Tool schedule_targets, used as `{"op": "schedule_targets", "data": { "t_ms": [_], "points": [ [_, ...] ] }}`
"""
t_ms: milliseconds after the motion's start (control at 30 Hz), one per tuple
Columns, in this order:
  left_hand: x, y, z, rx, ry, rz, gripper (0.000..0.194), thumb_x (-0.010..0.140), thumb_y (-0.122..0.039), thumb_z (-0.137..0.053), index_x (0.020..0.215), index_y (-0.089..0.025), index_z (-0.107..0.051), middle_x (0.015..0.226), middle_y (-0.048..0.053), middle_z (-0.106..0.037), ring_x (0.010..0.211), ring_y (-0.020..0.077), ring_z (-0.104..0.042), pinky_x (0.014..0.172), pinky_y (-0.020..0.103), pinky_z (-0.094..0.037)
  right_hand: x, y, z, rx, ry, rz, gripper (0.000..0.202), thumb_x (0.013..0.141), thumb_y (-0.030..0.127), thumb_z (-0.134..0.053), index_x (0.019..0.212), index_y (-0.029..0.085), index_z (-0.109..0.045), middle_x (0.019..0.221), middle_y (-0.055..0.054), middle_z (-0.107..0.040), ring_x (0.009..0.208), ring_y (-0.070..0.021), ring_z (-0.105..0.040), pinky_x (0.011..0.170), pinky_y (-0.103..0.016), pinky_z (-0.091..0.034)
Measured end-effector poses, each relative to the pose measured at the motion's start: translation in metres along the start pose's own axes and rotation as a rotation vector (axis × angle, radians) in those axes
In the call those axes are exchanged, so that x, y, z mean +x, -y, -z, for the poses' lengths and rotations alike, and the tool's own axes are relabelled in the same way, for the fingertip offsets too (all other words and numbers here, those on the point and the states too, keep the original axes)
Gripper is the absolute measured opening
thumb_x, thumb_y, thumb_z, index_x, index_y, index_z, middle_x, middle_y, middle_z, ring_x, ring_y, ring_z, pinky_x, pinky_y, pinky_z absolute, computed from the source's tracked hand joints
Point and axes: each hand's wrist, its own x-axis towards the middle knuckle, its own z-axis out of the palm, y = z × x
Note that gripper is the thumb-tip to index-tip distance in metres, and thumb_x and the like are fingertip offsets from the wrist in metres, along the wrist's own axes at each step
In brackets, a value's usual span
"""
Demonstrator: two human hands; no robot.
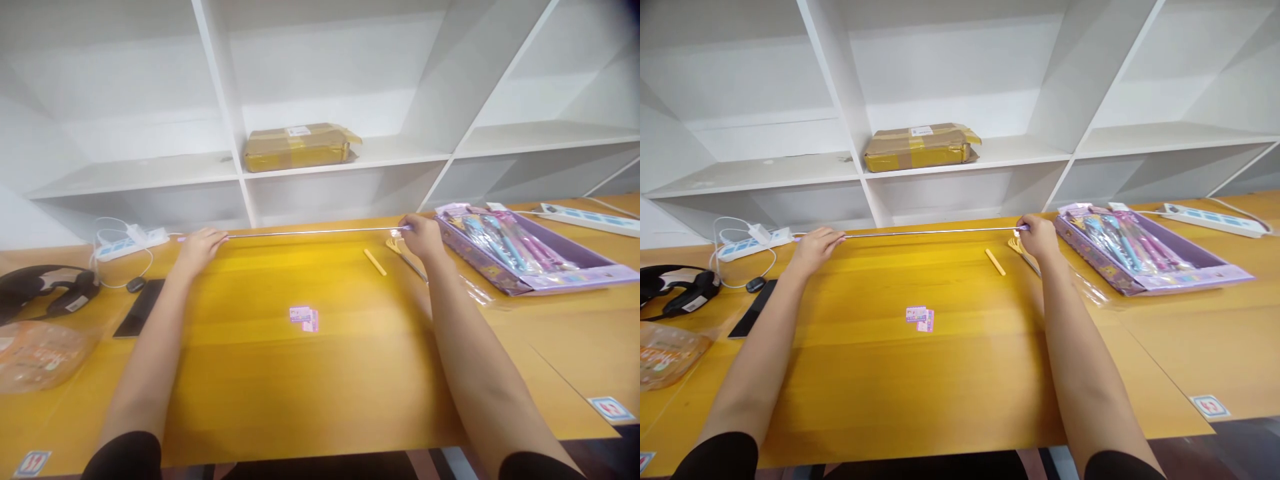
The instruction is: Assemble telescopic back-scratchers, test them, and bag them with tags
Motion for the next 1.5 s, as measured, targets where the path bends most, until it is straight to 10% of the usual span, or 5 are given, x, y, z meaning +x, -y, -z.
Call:
{"op": "schedule_targets", "data": {
  "t_ms": [433,800,1500],
  "points": [
    [0.014,-0.033,0.038,0.062,-0.018,-0.041,0.042,0.112,-0.048,-0.043,0.11,-0.025,-0.078,0.104,0.009,-0.08,0.099,0.0271,-0.072,0.09,0.042,-0.055,0.012,0.013,0.037,0.034,-0.09,0.057,0.017,0.077,0.015,-0.054,0.083,0.024,-0.067,0.095,-0.01,-0.077,0.097,-0.0292,-0.071,0.087,-0.037,-0.051],
    [0.006,-0.193,-0.047,-0.023,0.099,-0.006,0.041,0.115,-0.035,-0.033,0.103,-0.025,-0.071,0.084,0.01,-0.069,0.076,0.0227,-0.062,0.065,0.038,-0.038,-0.071,0.241,-0.048,0.122,0.263,0.338,0.028,0.093,0.007,-0.05,0.096,0.019,-0.075,0.099,-0.012,-0.072,0.088,-0.0241,-0.062,0.075,-0.031,-0.039],
    [0.001,-0.171,-0.064,0.02,0.182,-0.138,0.045,0.116,-0.04,-0.035,0.097,-0.021,-0.071,0.081,0.006,-0.067,0.071,0.0188,-0.057,0.061,0.035,-0.03,-0.082,0.234,-0.067,-0.056,0.512,0.355,0.03,0.106,0.021,-0.047,0.108,0.021,-0.077,0.114,-0.011,-0.074,0.092,-0.021,-0.067,0.074,-0.029,-0.04]
  ]
}}
